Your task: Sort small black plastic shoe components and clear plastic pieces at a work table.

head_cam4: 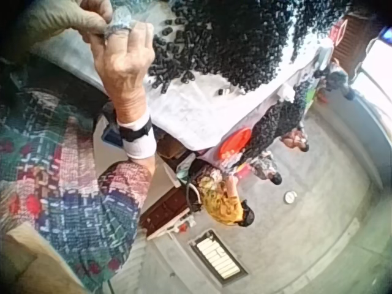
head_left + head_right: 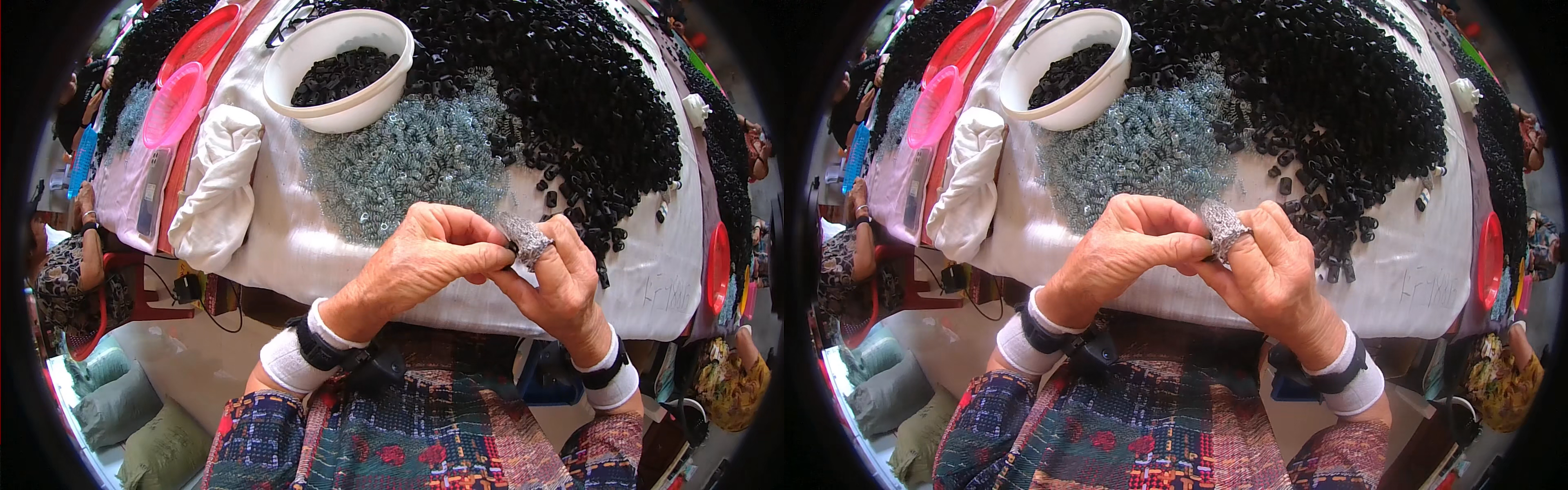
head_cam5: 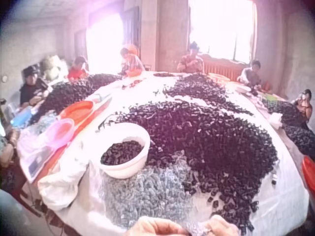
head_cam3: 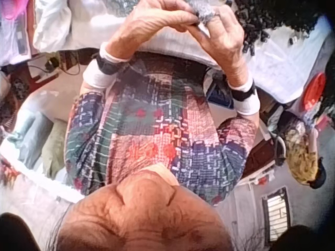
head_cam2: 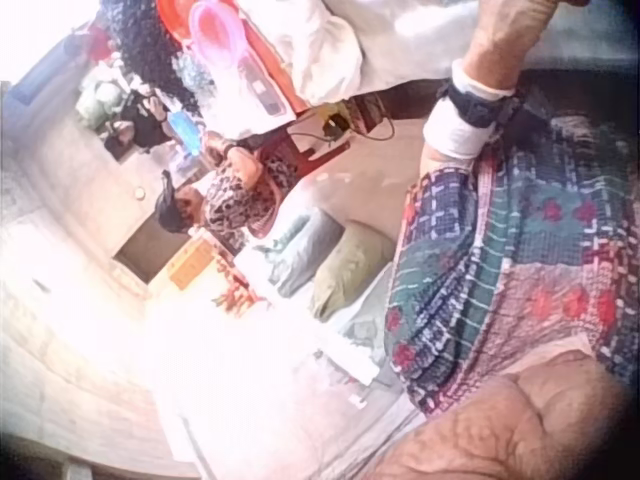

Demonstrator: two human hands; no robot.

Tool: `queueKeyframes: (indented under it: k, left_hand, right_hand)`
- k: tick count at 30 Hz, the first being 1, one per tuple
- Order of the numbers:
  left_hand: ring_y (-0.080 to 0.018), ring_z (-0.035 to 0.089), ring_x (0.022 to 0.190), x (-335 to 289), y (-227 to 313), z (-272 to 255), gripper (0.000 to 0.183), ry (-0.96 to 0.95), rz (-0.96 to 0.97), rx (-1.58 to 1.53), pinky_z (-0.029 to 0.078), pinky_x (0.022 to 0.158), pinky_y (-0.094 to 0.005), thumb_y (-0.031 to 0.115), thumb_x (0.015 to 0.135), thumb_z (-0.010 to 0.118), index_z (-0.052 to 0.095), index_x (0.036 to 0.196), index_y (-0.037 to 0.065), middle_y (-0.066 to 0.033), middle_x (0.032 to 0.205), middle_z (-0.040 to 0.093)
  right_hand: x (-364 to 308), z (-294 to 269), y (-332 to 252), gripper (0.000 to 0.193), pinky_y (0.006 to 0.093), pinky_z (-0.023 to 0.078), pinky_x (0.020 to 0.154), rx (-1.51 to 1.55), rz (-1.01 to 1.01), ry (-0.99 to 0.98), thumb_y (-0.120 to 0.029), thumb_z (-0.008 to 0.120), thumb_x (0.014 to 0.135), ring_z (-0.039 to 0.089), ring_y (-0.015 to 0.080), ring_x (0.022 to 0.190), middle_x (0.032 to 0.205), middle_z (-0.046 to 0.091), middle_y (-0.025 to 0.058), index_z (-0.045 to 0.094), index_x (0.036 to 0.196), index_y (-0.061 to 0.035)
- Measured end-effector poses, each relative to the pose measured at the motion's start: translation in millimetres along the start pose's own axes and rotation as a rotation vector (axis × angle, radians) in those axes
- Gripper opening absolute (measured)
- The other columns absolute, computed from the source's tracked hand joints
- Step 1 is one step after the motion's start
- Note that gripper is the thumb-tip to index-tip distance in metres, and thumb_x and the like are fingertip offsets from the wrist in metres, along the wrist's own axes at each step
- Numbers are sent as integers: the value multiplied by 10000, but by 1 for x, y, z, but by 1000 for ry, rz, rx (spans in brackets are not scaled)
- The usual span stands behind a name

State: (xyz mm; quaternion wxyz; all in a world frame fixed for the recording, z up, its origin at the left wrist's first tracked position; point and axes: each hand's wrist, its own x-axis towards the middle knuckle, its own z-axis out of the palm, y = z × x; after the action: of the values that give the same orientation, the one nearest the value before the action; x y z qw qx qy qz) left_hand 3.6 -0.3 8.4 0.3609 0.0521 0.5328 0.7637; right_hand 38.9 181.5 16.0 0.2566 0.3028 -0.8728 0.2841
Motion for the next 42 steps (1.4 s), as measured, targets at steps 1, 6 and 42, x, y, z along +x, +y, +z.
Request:
queueKeyframes:
  k: [1,6,42]
  left_hand:
    - [-81,605,699,0,1,1,198,-5,2,11,490,647,-211,160,827,714,679,917,-13,-41,787,673]
    - [-82,603,718,1,-2,0,190,-9,-8,-10,496,652,-217,151,832,714,676,928,-9,-38,807,667]
    - [-159,667,771,6,-6,1,132,143,-13,-133,550,724,-268,72,855,639,638,945,-25,-108,863,682]
  right_hand:
    - [-1,-1,0,337,335,459,501,-2,4,0,-50,809,601,537,247,620,775,544,117,604,852,43]
    - [-2,0,4,329,343,475,534,14,35,-37,-34,791,612,543,264,649,804,550,131,606,872,46]
    - [9,1,-6,442,341,502,725,197,383,-12,-60,787,658,589,279,893,1005,593,143,634,1069,-5]
